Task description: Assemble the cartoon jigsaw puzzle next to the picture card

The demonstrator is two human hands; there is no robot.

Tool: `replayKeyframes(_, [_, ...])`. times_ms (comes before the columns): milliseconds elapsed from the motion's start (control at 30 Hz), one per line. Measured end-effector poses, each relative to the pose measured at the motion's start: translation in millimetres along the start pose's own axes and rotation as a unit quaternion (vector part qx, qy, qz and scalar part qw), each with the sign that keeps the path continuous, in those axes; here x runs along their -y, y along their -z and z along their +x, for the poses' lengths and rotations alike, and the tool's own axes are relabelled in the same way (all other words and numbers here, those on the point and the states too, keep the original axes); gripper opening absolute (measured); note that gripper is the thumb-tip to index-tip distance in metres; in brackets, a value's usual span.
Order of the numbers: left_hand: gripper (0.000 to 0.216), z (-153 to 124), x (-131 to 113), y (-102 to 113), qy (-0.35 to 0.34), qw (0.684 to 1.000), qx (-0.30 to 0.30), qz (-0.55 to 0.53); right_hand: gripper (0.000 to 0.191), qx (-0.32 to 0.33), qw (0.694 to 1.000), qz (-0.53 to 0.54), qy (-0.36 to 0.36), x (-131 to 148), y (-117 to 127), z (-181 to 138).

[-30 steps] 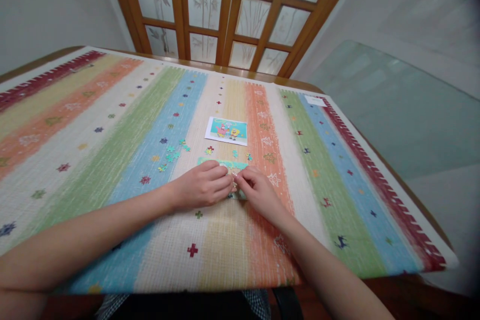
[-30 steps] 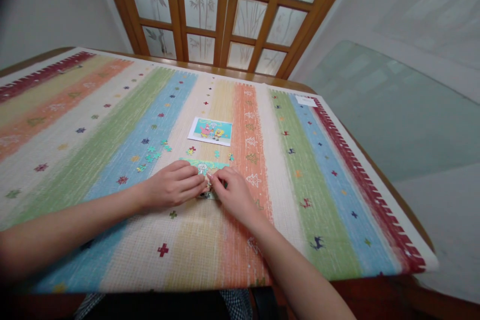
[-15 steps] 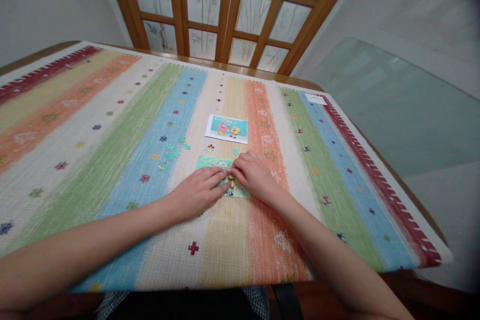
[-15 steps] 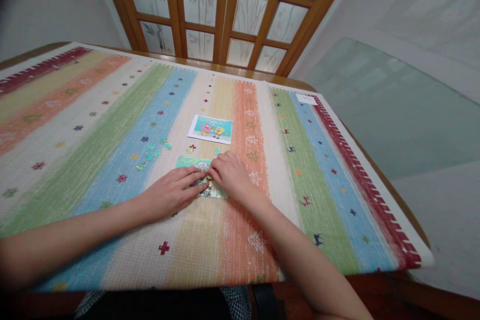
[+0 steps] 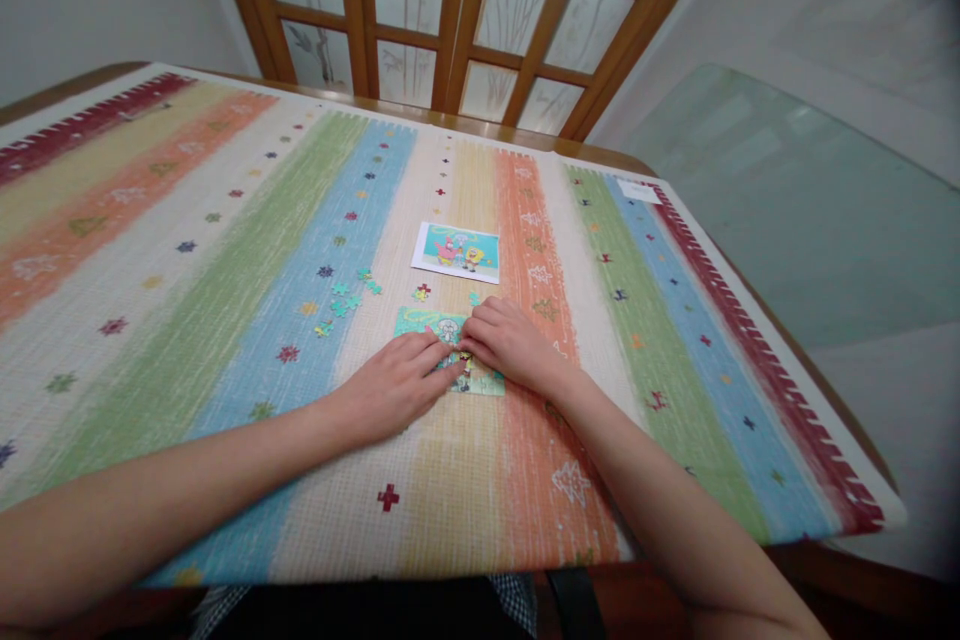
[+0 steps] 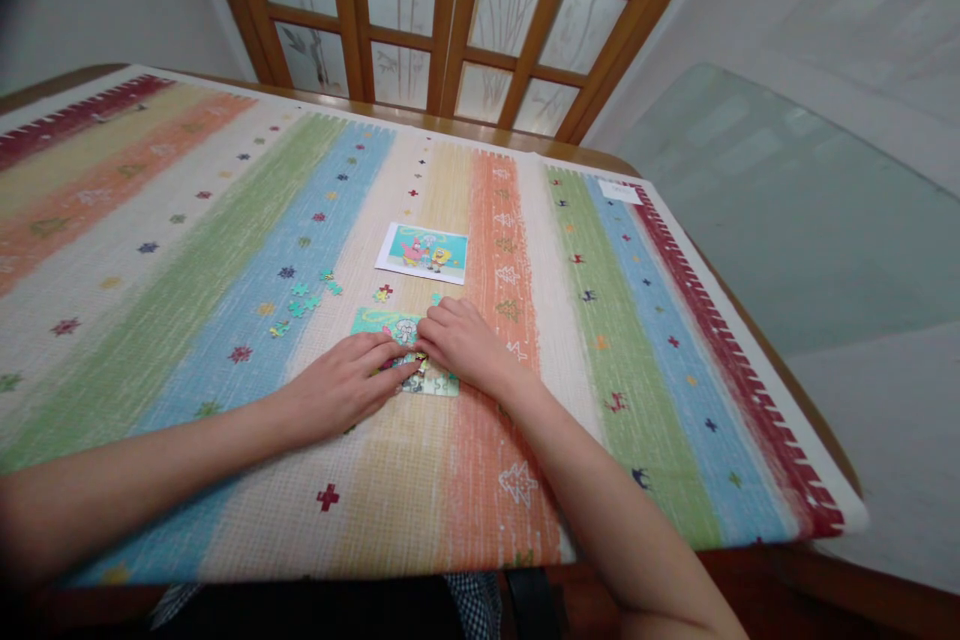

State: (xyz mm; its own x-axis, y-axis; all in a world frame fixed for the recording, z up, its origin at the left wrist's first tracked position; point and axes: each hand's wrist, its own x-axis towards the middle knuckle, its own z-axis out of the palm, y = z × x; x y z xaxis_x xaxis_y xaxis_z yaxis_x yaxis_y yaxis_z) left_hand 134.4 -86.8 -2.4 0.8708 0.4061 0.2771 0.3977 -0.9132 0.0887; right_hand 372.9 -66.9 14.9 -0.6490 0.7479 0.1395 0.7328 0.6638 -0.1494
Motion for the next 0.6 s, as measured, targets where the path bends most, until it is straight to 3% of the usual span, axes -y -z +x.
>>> replayKeyframes(233, [0.033,2,1,1,-0.008,1.0,0.012,0.014,0.03,-0.032,0.996,-0.077,-0.017,5,-7,-5])
replayKeyframes(400, [0.032,3,1,3,-0.007,1.0,0.008,0.012,0.024,-0.084,0.991,-0.067,-0.077,8,13,-15])
replayKeyframes(600, [0.033,3,0,3,-0.003,1.0,0.017,0.013,0.019,-0.028,0.999,-0.025,-0.033,20,22,-31])
